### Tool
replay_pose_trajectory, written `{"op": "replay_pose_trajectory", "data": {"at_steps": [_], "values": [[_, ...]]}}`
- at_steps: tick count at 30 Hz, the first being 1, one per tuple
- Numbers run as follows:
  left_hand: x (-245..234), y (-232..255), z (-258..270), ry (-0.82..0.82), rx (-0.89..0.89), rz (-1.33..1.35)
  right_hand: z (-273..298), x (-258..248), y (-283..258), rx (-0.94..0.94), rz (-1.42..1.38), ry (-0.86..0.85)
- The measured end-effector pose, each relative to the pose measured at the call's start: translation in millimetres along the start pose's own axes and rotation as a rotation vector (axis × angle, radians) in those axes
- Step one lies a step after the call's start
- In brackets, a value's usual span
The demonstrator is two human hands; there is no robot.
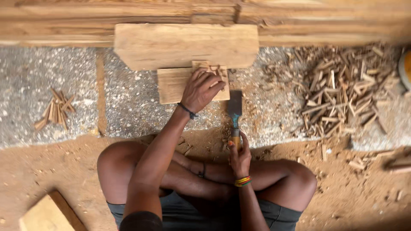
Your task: The person sits cross-legged on the ground and uses a chisel to carve small wooden blocks. They repeatedly scrape the surface of the wood to remove shavings, occasionally pausing to clear the debris by hand. The person works on multiple small blocks, moving them aside as they are finished.
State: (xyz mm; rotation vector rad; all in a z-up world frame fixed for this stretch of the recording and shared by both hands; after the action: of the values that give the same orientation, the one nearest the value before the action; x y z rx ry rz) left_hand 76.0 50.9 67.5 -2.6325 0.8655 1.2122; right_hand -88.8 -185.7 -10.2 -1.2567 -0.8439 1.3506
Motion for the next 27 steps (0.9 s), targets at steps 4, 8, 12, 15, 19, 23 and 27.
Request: {"op": "replay_pose_trajectory", "data": {"at_steps": [4, 8, 12, 15, 19, 23, 27], "values": [[4.0, -25.9, 37.2, -0.043, -0.036, -0.077, 6.0, 4.6, -3.6, 0.046, 0.023, 0.002], [9.7, -51.5, 52.9, -0.023, -0.109, -0.08, 0.1, 6.6, -14.1, -0.05, 0.054, -0.002], [12.9, -44.8, 56.6, 0.02, -0.089, -0.111, 4.8, 5.6, -13.1, -0.011, 0.045, 0.002], [4.3, -46.9, 38.2, 0.032, -0.155, -0.055, 2.1, 5.1, -11.3, 0.031, 0.045, 0.001], [-10.6, -46.6, 17.3, -0.073, -0.406, -0.015, 0.1, 4.3, -12.2, 0.005, 0.023, -0.01], [4.9, -42.2, 2.6, -0.373, -0.622, -0.094, 1.2, 2.1, -14.3, 0.05, 0.009, -0.018], [28.2, -45.6, -1.7, -0.424, -0.72, -0.079, -0.1, 2.5, -15.4, 0.086, -0.003, -0.021]]}}
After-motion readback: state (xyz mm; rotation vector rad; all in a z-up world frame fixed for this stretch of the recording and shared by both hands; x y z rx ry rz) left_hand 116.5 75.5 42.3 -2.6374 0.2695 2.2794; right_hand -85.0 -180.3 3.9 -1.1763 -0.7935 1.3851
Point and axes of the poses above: each hand's wrist, its own z-axis away from the middle knuckle, its own x-axis out of the palm, y = z × x, the point moved 3 cm from there along -z, towards the middle knuckle, and after that the axes turned 4 degrees about y, right-handed, at the moved point
